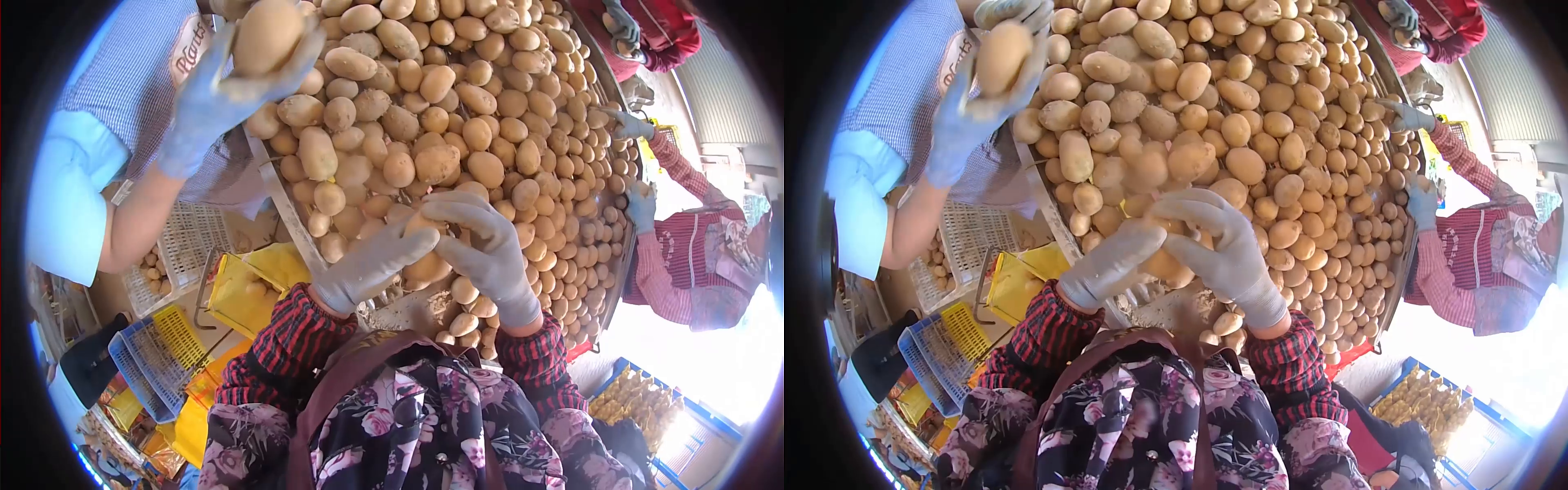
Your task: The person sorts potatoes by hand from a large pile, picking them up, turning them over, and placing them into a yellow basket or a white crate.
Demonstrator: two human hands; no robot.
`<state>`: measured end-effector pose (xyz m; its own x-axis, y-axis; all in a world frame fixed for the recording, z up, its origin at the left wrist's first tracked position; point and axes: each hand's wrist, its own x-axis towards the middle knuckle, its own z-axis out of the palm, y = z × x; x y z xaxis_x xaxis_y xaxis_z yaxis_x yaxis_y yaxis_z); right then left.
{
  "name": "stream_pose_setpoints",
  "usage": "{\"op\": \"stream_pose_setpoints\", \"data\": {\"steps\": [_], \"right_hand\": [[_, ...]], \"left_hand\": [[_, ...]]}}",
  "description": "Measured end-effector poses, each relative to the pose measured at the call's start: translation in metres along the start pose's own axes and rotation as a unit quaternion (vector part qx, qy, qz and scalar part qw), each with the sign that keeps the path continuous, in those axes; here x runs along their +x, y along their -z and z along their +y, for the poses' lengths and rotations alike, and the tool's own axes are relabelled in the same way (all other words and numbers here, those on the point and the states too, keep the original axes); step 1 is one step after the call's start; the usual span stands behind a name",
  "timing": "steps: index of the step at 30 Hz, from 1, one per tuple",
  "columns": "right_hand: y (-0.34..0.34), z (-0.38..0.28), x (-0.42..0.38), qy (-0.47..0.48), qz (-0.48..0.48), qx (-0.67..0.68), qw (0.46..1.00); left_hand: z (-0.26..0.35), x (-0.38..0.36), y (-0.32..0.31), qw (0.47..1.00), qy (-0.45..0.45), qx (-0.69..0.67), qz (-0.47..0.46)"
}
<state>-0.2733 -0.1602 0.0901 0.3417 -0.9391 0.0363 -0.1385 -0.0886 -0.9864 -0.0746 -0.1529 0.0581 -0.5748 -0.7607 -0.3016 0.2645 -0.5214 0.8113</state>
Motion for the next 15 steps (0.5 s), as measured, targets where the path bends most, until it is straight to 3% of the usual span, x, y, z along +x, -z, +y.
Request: {"op": "stream_pose_setpoints", "data": {"steps": [2, 4, 5, 6, 7, 9, 10, 11, 12, 13, 14, 15], "right_hand": [[-0.002, 0.002, 0.004, 0.001, 0.003, 0.001, 1.0], [-0.004, 0.009, 0.0, -0.136, -0.004, 0.083, 0.987], [-0.01, 0.022, 0.0, -0.061, -0.004, 0.04, 0.997], [-0.015, 0.027, -0.001, -0.057, -0.005, 0.039, 0.998], [-0.018, 0.031, -0.003, -0.114, 0.015, 0.044, 0.992], [-0.024, 0.038, -0.002, -0.212, 0.074, 0.098, 0.97], [-0.021, 0.037, 0.005, -0.208, 0.076, 0.096, 0.97], [-0.017, 0.029, 0.015, -0.26, 0.094, 0.074, 0.958], [-0.012, 0.026, 0.024, -0.31, 0.112, 0.051, 0.943], [-0.001, 0.051, 0.036, -0.191, 0.128, -0.037, 0.973], [0.012, 0.051, 0.065, -0.036, 0.155, -0.214, 0.964], [0.026, 0.051, 0.097, 0.12, 0.172, -0.379, 0.901]], "left_hand": [[-0.003, -0.011, 0.0, 0.996, 0.066, -0.056, -0.036], [-0.004, -0.015, -0.003, 0.991, 0.095, -0.082, -0.053], [-0.005, -0.014, -0.008, 0.962, 0.114, -0.217, -0.117], [-0.007, -0.013, -0.011, 0.911, 0.13, -0.347, -0.18], [-0.016, -0.012, -0.01, 0.912, 0.148, -0.358, -0.136], [-0.028, -0.012, -0.007, 0.898, 0.175, -0.374, -0.149], [-0.031, -0.013, -0.006, 0.882, 0.206, -0.393, -0.159], [-0.018, -0.014, -0.016, 0.922, 0.148, -0.335, -0.127], [-0.024, -0.015, -0.012, 0.923, 0.144, -0.333, -0.129], [-0.035, -0.016, -0.007, 0.926, 0.13, -0.327, -0.14], [-0.04, -0.016, -0.001, 0.927, 0.118, -0.322, -0.15], [-0.036, -0.013, 0.005, 0.956, 0.12, -0.226, -0.142]]}}
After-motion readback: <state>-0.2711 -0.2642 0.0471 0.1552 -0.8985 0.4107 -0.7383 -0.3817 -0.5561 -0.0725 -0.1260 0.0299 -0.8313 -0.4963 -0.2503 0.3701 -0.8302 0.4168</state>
